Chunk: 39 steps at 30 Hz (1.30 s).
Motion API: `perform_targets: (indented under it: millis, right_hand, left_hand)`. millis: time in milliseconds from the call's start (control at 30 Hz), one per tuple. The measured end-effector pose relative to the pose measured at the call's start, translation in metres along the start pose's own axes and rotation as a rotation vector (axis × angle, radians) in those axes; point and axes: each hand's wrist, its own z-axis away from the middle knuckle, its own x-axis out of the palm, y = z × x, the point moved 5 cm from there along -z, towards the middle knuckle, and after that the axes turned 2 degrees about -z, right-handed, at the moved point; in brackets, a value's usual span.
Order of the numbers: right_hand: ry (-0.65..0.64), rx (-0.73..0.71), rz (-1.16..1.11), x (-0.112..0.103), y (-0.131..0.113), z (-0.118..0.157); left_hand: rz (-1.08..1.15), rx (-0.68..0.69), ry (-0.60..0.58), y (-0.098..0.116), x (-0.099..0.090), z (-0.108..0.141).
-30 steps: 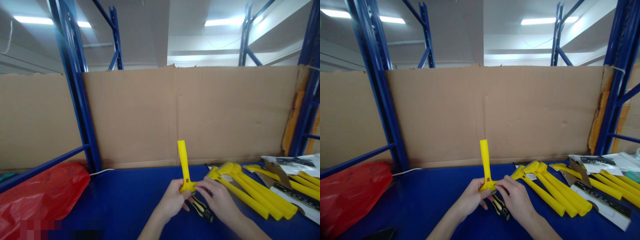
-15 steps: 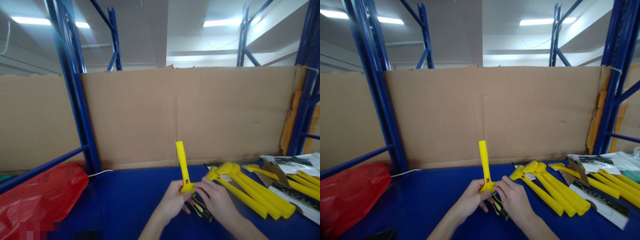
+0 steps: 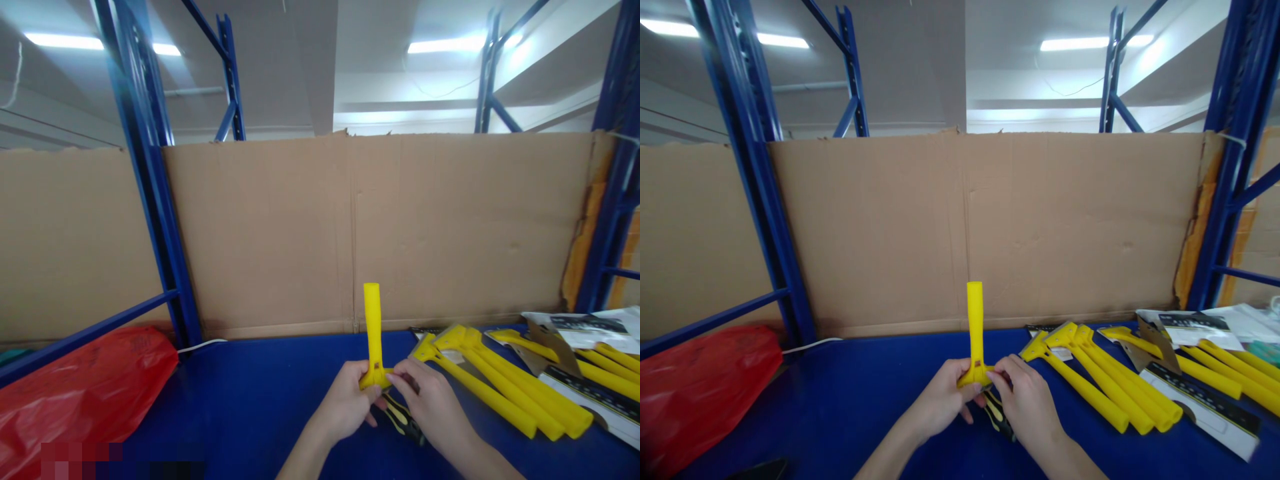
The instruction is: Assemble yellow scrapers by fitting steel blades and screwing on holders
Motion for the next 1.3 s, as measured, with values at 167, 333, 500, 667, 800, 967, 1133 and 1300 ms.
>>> perform_targets:
  millis: [167, 333, 500, 667, 800, 967, 1133, 1300]
  right_hand:
    - [-0.058, -0.105, 0.007, -0.001, 0.000, -0.001]
    - [-0.063, 0.046, 0.049, -0.005, 0.008, -0.004]
    - [-0.068, 0.085, 0.006, -0.007, 0.007, -0.006]
    - [-0.059, 0.173, -0.030, -0.008, 0.013, -0.007]
    - [-0.023, 0.175, -0.125, -0.007, 0.019, -0.006]
    - [-0.062, 0.209, -0.299, 0.000, 0.022, -0.004]
    - [-0.121, 0.233, -0.347, 0.003, 0.017, -0.003]
    - [-0.098, 0.197, -0.373, 0.000, 0.015, -0.002]
  left_hand:
    - [0.065, -0.020, -0.038, 0.003, 0.002, 0.003]
    - [0.075, -0.009, -0.059, 0.003, -0.001, 0.005]
    - [0.085, -0.023, -0.087, -0.001, -0.001, 0.004]
    - [0.140, -0.065, -0.023, 0.001, -0.001, 0.005]
    - [0.190, -0.088, 0.025, 0.002, 0.002, 0.006]
    - [0.202, -0.082, 0.013, -0.001, 0.002, 0.005]
    - [0.206, -0.128, 0.037, -0.004, 0.003, 0.005]
    - [0.263, -0.143, 0.124, -0.004, 0.003, 0.006]
